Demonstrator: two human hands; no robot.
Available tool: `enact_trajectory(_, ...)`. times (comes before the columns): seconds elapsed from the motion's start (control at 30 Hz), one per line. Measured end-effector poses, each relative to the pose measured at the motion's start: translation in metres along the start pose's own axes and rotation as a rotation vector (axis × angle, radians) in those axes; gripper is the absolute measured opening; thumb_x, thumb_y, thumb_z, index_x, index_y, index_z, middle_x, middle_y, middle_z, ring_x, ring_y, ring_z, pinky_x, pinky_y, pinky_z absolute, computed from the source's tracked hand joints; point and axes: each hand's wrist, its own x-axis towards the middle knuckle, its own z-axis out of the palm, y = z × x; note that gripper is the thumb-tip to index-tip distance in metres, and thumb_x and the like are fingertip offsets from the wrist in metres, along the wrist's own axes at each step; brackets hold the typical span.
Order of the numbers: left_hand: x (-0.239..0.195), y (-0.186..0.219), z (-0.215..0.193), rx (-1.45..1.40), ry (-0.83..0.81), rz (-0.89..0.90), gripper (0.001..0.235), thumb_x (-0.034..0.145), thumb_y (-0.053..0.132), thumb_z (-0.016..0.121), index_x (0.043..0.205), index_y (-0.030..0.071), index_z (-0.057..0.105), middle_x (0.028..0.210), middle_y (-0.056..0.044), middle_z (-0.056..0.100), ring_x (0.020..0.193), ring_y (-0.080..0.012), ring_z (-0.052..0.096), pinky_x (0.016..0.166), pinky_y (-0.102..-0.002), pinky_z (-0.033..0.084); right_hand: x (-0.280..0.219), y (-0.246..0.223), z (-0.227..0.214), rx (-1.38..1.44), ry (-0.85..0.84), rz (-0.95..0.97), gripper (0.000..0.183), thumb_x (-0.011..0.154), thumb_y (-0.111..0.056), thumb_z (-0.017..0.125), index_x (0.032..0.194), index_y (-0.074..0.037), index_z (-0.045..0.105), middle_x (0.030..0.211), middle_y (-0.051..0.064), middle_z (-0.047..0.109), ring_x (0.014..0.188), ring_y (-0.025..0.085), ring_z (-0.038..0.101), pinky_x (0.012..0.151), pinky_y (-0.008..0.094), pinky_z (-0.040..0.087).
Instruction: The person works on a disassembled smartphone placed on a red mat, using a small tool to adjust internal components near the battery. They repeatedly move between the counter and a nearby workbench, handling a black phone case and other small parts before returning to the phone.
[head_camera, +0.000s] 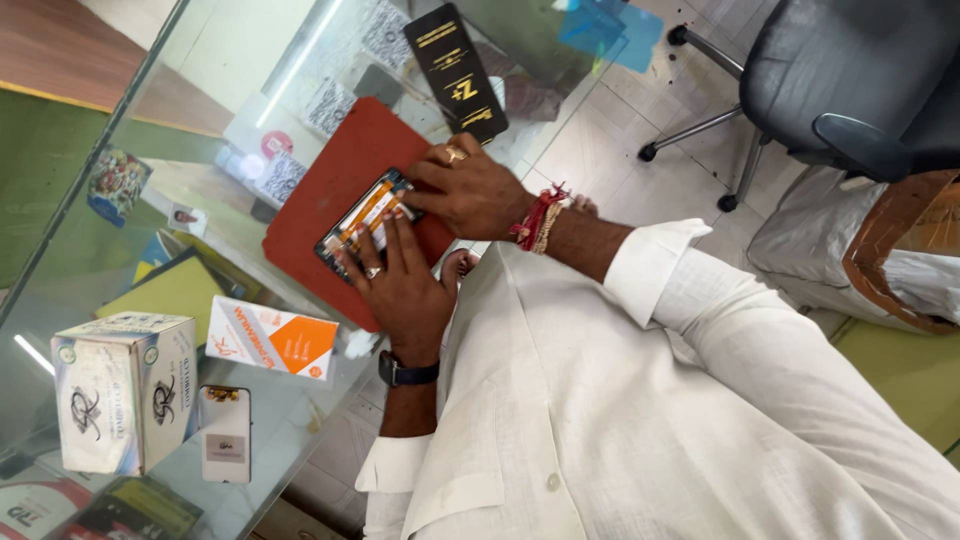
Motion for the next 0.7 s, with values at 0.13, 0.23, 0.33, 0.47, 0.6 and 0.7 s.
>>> enact_trajectory(0.13, 0.0, 0.006, 0.01, 0.042, 0.041, -0.048, 0.083, 0.1, 0.067, 0.056, 0.145, -0.003, 0.056, 0.143, -0.022, 0.061, 0.143, -0.0477, 0.041, 0.121, -0.07, 0.018, -0.015, 0.003, -0.017, 0.141, 0.099, -0.005, 0.028, 0.091, -0.006, 0.071, 0.119, -0.004, 0.074, 0.118, 0.01, 0.064, 0.112, 0.024, 0.061, 0.098, 0.045, 0.045)
enact_trajectory(0.23, -0.002, 0.01, 0.021, 0.062, 0.059, -0.09, 0.082, 0.1, 0.067, 0.057, 0.148, 0.0, 0.057, 0.145, -0.02, 0.061, 0.144, -0.0485, 0.042, 0.122, -0.07, 0.017, -0.046, 0.014, -0.045, 0.202, 0.157, -0.038, 0.012, 0.086, -0.001, 0.07, 0.098, -0.004, 0.071, 0.103, 0.008, 0.064, 0.101, 0.023, 0.063, 0.097, 0.045, 0.047)
enact_trajectory(0.33, -0.001, 0.012, 0.03, 0.055, 0.109, -0.142, 0.08, 0.103, 0.065, 0.059, 0.149, 0.0, 0.057, 0.144, -0.019, 0.062, 0.146, -0.0477, 0.043, 0.124, -0.069, 0.017, -0.088, 0.041, -0.082, 0.297, 0.156, -0.083, 0.012, 0.078, 0.006, 0.067, 0.078, -0.005, 0.063, 0.084, 0.008, 0.061, 0.083, 0.025, 0.06, 0.09, 0.045, 0.049)
enact_trajectory(0.47, -0.002, 0.015, 0.036, 0.059, 0.195, -0.219, 0.07, 0.103, 0.055, 0.066, 0.148, 0.002, 0.059, 0.142, -0.018, 0.065, 0.146, -0.045, 0.046, 0.124, -0.069, 0.016, -0.148, 0.087, -0.126, 0.398, 0.124, -0.013, 0.021, 0.067, 0.012, 0.059, 0.069, -0.008, 0.057, 0.07, 0.006, 0.056, 0.07, 0.024, 0.055, 0.079, 0.042, 0.047)
enact_trajectory(0.6, -0.001, 0.019, 0.037, 0.001, 0.199, -0.284, 0.061, 0.104, 0.042, 0.069, 0.147, 0.0, 0.06, 0.142, -0.016, 0.066, 0.14, -0.0405, 0.054, 0.128, -0.069, 0.018, -0.19, 0.131, -0.149, 0.391, 0.056, 0.073, 0.021, 0.067, 0.012, 0.057, 0.067, -0.009, 0.055, 0.07, 0.004, 0.058, 0.069, 0.023, 0.055, 0.074, 0.039, 0.046)
enact_trajectory(0.7, 0.0, 0.022, 0.037, -0.045, 0.25, -0.266, 0.058, 0.108, 0.041, 0.07, 0.146, -0.001, 0.062, 0.141, -0.017, 0.066, 0.14, -0.0416, 0.055, 0.129, -0.065, 0.024, -0.206, 0.15, -0.156, 0.433, 0.057, 0.039, 0.017, 0.066, 0.008, 0.058, 0.069, -0.009, 0.057, 0.072, 0.005, 0.057, 0.073, 0.025, 0.056, 0.074, 0.04, 0.046)
